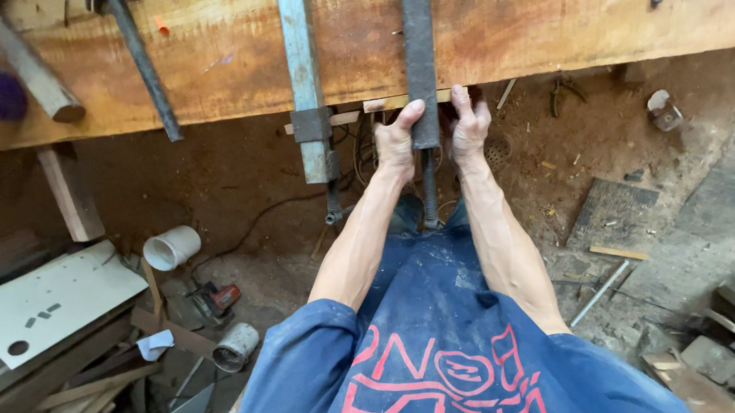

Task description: The person assembles a wooden structure by clamping two wooden planks together with metal bars and tightening them with a wrench. They then hammer nails along the seam of the planks to secure them.

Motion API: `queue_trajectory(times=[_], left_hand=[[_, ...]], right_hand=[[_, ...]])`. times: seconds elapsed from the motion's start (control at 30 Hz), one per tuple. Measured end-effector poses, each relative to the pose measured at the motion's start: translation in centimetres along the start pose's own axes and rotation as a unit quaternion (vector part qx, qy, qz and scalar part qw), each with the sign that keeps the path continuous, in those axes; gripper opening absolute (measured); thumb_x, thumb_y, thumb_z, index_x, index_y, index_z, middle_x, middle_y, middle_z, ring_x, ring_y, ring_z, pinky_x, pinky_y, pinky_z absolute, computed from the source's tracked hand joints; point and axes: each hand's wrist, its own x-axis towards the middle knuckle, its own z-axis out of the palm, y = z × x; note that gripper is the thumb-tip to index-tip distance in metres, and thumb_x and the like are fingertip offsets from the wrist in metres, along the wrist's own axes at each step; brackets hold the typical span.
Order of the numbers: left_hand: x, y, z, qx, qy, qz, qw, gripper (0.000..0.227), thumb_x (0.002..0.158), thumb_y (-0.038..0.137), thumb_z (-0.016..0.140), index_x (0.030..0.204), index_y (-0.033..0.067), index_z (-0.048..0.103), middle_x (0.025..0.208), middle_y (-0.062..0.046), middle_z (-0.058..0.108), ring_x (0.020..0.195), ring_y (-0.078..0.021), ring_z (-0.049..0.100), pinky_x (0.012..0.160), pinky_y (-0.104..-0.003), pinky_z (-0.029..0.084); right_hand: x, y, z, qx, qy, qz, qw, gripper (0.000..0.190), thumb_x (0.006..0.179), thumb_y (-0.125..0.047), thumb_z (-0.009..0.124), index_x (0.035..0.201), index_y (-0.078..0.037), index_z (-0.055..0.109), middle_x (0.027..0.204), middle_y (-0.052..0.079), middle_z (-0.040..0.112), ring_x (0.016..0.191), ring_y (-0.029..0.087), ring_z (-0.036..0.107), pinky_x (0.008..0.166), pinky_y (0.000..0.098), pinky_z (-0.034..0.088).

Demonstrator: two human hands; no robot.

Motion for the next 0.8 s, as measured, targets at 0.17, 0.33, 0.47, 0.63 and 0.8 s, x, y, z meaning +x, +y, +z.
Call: queue_trajectory(times=[0.17, 0.33, 0.47, 0.63, 0.8], left_hand=[[0.6, 1.2, -2.2, 0.027, -0.024, -0.041, 0.999, 0.056, 0.073, 0.031, 0.088, 0.112, -0.0006, 0.064, 0.09, -0.008, 0.069, 0.073, -0.018, 0.067, 0.064, -0.034, 0.058], [1.0, 0.8, -2.8, 0.04, -0.033, -0.096, 0.994, 0.056, 0.073, 0.039, 0.087, 0.105, -0.0023, 0.069, 0.086, -0.007, 0.07, 0.07, -0.0158, 0.068, 0.062, -0.032, 0.057], [0.8, 0.0, -2.1, 0.049, -0.027, -0.104, 0.993, 0.051, 0.074, 0.038, 0.087, 0.098, -0.0037, 0.071, 0.082, -0.008, 0.071, 0.066, -0.0172, 0.068, 0.06, -0.033, 0.057], [0.6, -0.2, -1.1, 0.035, -0.032, -0.082, 0.995, 0.048, 0.074, 0.035, 0.087, 0.101, -0.0006, 0.071, 0.085, -0.006, 0.071, 0.068, -0.016, 0.068, 0.061, -0.034, 0.059], [1.1, 0.0, -1.6, 0.013, -0.045, -0.077, 0.996, 0.046, 0.074, 0.034, 0.085, 0.103, 0.0015, 0.07, 0.087, -0.005, 0.072, 0.071, -0.0151, 0.069, 0.064, -0.033, 0.059]], right_hand=[[-0.8, -1.3, 0.6, 0.056, 0.007, 0.036, 0.998, 0.056, 0.097, -0.024, 0.075, 0.139, 0.0, 0.047, 0.129, 0.014, 0.061, 0.115, 0.029, 0.066, 0.098, 0.0466, 0.061], [-1.0, -0.9, 1.4, 0.065, 0.016, 0.037, 0.997, 0.056, 0.094, -0.024, 0.076, 0.135, -0.001, 0.047, 0.127, 0.015, 0.061, 0.114, 0.029, 0.067, 0.098, 0.046, 0.061], [-1.2, -0.9, 1.1, 0.067, 0.02, 0.02, 0.997, 0.052, 0.096, -0.022, 0.078, 0.132, 0.004, 0.052, 0.123, 0.017, 0.064, 0.111, 0.029, 0.068, 0.098, 0.0457, 0.061], [-1.0, -1.1, 0.9, 0.052, 0.039, 0.026, 0.998, 0.049, 0.094, -0.023, 0.077, 0.129, 0.001, 0.052, 0.12, 0.014, 0.064, 0.108, 0.028, 0.069, 0.092, 0.0455, 0.063], [-0.5, -1.0, 1.0, 0.04, 0.042, 0.039, 0.998, 0.049, 0.094, -0.024, 0.075, 0.13, -0.002, 0.05, 0.122, 0.014, 0.064, 0.108, 0.029, 0.069, 0.091, 0.0468, 0.063]])
